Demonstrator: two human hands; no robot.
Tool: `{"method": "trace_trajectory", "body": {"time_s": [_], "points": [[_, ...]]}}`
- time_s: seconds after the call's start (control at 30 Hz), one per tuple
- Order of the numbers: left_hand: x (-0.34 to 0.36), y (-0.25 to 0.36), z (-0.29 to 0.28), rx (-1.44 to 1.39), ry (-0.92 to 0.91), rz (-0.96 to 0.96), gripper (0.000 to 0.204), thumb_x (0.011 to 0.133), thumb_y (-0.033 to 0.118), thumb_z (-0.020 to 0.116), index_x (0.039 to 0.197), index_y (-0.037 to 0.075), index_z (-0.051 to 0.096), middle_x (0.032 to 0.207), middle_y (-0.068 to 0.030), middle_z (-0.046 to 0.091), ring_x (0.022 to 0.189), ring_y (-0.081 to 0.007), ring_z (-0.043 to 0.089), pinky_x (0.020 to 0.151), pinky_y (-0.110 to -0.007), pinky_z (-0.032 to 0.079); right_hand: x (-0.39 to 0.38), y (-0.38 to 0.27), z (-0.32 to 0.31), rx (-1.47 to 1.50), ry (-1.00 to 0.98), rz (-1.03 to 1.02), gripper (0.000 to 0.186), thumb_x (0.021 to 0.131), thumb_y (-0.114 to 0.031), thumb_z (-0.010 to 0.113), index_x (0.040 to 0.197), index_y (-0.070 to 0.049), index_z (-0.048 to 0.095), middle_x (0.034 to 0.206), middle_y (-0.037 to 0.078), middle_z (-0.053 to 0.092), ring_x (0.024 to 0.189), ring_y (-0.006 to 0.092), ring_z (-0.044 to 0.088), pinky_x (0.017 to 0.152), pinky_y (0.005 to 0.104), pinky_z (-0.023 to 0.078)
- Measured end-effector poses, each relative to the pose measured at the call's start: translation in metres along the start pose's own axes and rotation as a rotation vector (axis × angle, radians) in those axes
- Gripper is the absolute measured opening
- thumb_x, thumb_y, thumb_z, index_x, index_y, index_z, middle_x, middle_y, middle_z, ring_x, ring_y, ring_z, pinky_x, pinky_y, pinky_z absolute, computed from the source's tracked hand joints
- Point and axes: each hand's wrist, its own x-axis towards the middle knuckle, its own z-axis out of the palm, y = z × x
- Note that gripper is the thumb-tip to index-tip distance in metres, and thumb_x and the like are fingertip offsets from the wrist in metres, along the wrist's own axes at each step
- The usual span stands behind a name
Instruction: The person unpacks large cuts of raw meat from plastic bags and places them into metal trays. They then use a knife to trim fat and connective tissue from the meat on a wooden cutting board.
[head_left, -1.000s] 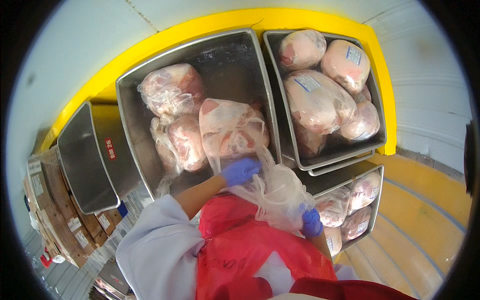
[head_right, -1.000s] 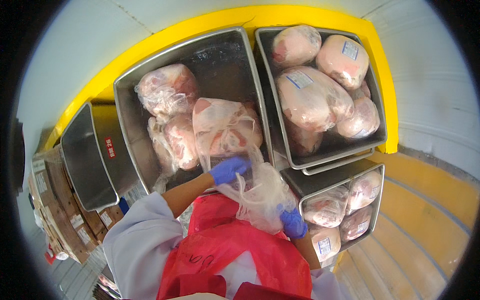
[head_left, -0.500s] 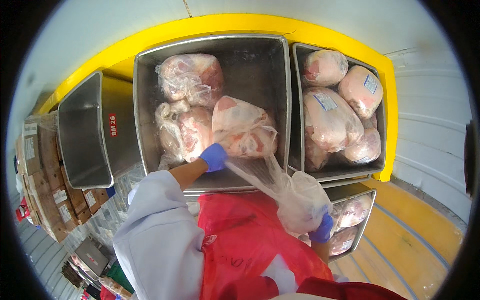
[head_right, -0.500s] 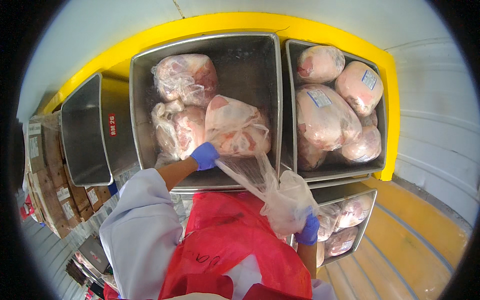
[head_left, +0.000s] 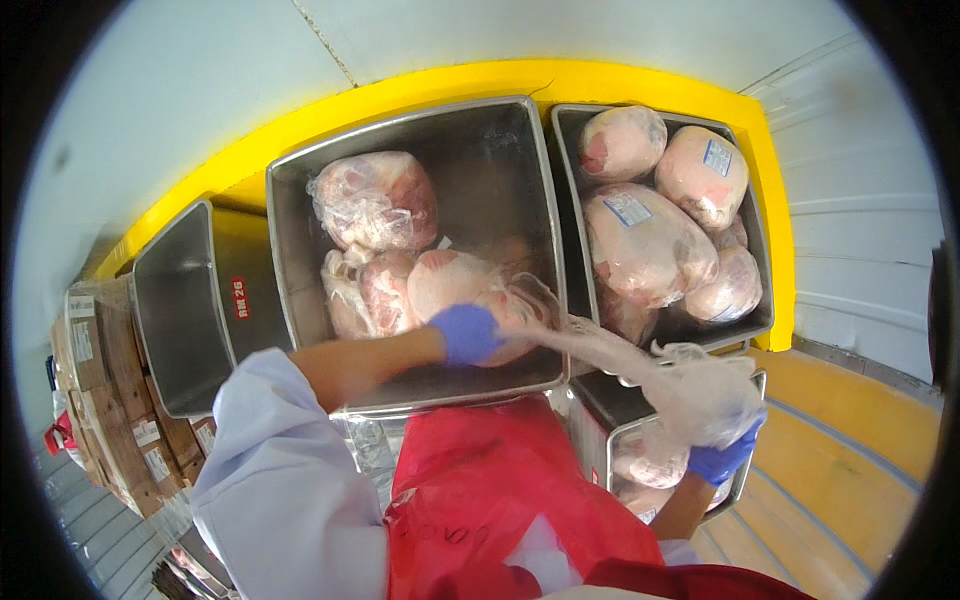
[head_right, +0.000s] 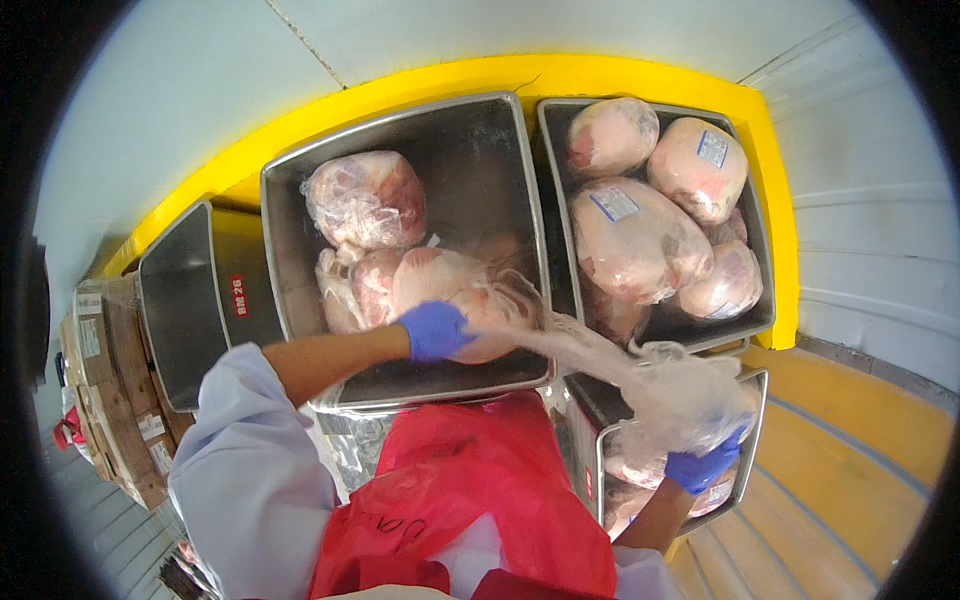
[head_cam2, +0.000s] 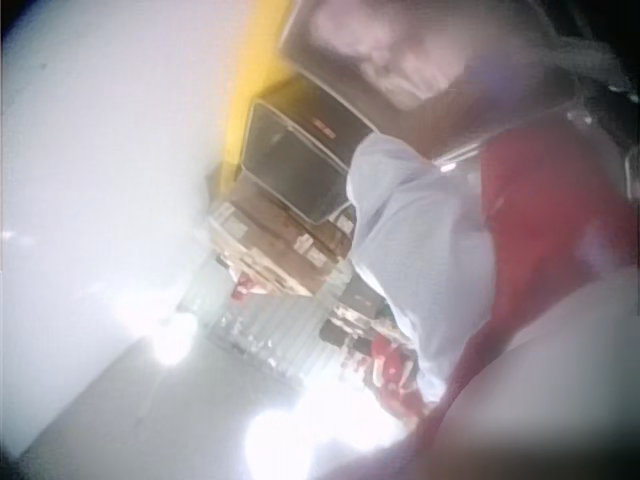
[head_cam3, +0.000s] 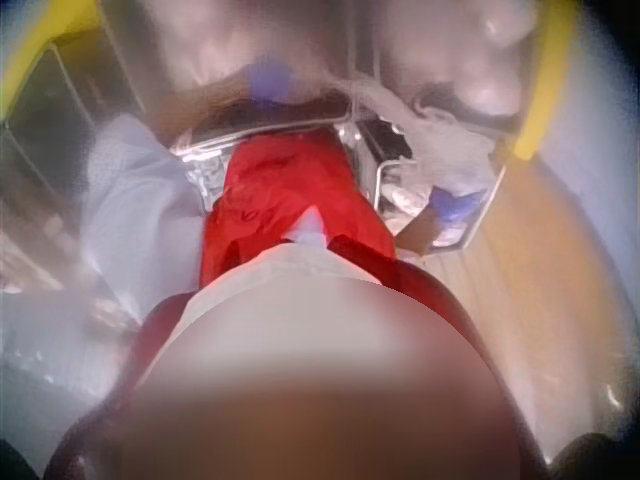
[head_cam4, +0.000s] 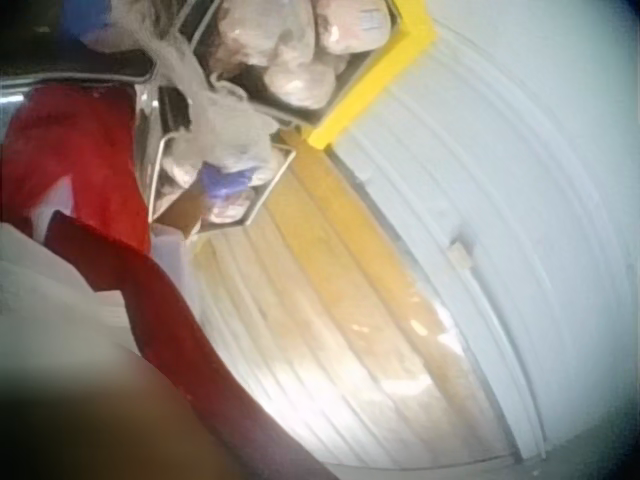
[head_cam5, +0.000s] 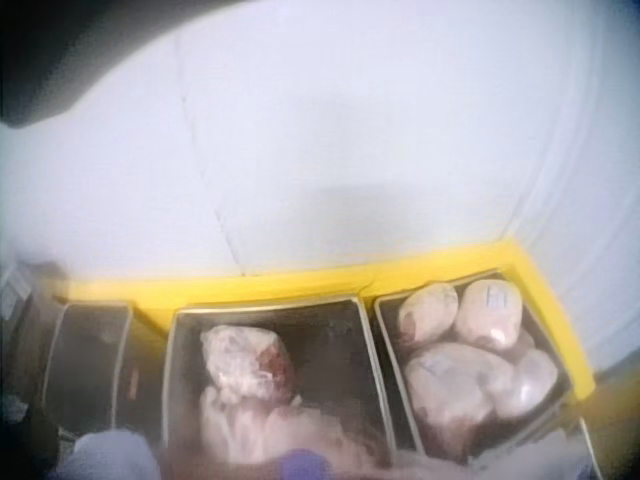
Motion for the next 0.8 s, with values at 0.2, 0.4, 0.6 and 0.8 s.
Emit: {"method": "trace_trajectory", "body": {"time_s": [0.2, 0.4, 0.6, 0.8], "points": [[0.087, -0.104, -0.066, -0.041, 0.263, -0.199, 0.033, 0.08, 0.036, 0.062, 0.091, 0.006, 0.069, 0.094, -0.0201, 0.066, 0.093, -0.0386, 0.062, 0.077, -0.041, 0.05, 0.03, 0.039, 0.091, -0.113, -0.294, 0.013, 0.054, 0.087, -0.027, 0.06, 0.132, -0.003, 0.042, 0.128, 0.013, 0.053, 0.112, 0.0255, 0.055, 0.096, 0.0387, 0.044], [0.067, -0.201, 0.083, -0.023, 0.355, -0.211, 0.029, 0.075, 0.037, 0.067, 0.079, 0.008, 0.067, 0.087, -0.0194, 0.065, 0.083, -0.0381, 0.061, 0.074, -0.044, 0.049, 0.009, 0.149, 0.069, -0.054, -0.265, 0.412, 0.034, 0.096, -0.029, 0.05, 0.123, -0.008, 0.051, 0.096, 0.003, 0.058, 0.088, 0.0163, 0.056, 0.076, 0.0321, 0.048], [0.028, -0.123, 0.126, 0.27, 0.008, -0.114, 0.029, 0.071, 0.035, 0.071, 0.083, 0.009, 0.065, 0.086, -0.0133, 0.065, 0.085, -0.0337, 0.062, 0.076, -0.044, 0.048, -0.078, 0.179, -0.043, 0.056, -0.02, 0.776, 0.036, 0.094, -0.022, 0.049, 0.125, -0.005, 0.05, 0.109, 0.006, 0.058, 0.098, 0.0189, 0.057, 0.087, 0.0359, 0.047], [0.028, -0.059, 0.107, 0.211, 0.079, -0.082, 0.072, 0.066, 0.025, 0.076, 0.129, 0.012, 0.044, 0.118, -0.0201, 0.053, 0.104, -0.0365, 0.056, 0.089, -0.046, 0.044, -0.109, 0.239, -0.147, 0.07, -0.134, 0.877, 0.04, 0.093, -0.02, 0.05, 0.128, -0.002, 0.049, 0.117, 0.01, 0.059, 0.105, 0.0223, 0.058, 0.092, 0.0364, 0.048]]}}
